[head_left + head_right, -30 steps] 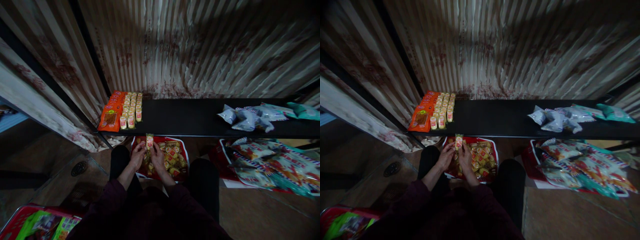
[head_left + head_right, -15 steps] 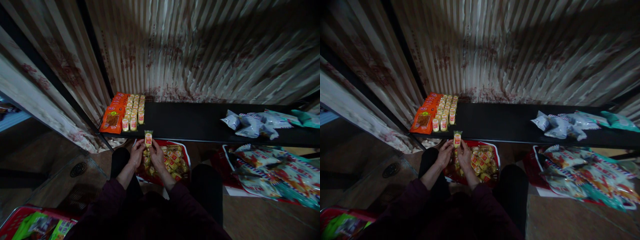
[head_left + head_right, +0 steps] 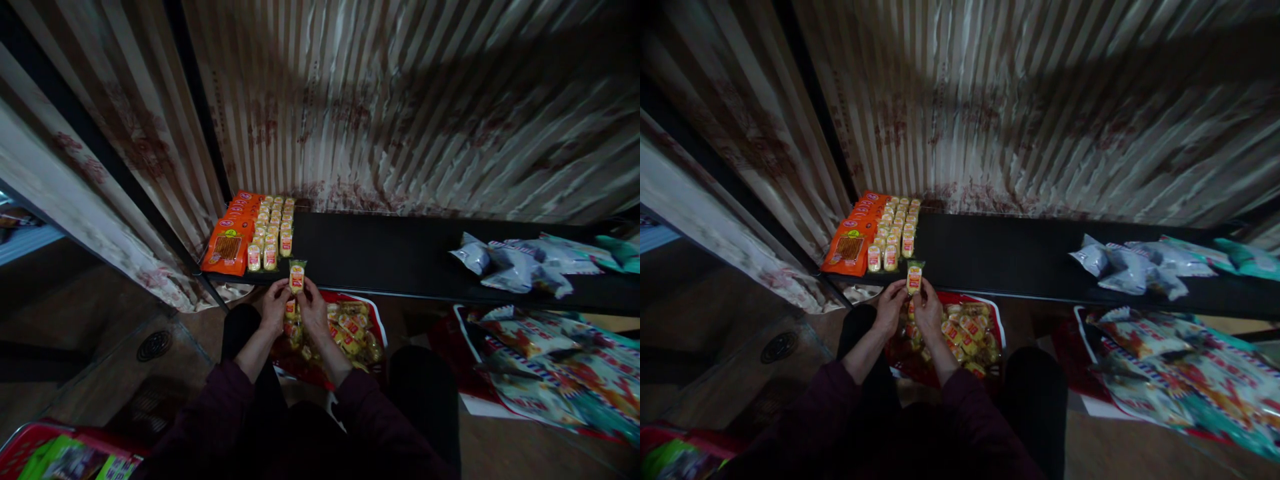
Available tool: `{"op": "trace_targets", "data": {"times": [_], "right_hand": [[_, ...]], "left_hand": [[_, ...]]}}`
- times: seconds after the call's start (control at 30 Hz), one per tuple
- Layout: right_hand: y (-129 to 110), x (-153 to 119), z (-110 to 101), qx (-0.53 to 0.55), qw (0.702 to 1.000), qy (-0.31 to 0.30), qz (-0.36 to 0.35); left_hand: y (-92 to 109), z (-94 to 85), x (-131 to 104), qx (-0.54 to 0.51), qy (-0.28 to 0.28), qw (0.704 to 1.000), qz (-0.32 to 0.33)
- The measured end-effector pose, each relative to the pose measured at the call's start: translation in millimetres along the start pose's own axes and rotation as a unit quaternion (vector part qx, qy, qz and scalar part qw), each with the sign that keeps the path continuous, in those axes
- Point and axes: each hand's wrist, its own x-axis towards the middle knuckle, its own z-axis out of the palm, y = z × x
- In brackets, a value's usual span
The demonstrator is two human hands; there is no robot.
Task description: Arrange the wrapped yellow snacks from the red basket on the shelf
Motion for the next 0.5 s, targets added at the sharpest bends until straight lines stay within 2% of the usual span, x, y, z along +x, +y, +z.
{"op": "trace_targets", "data": {"times": [0.5], "right_hand": [[-2.1, 39.7, 15.1, -0.016, 1.000, -0.008, -0.023]], "left_hand": [[7.3, 7.2, 34.4, 0.102, 0.029, 0.989, 0.105]]}}
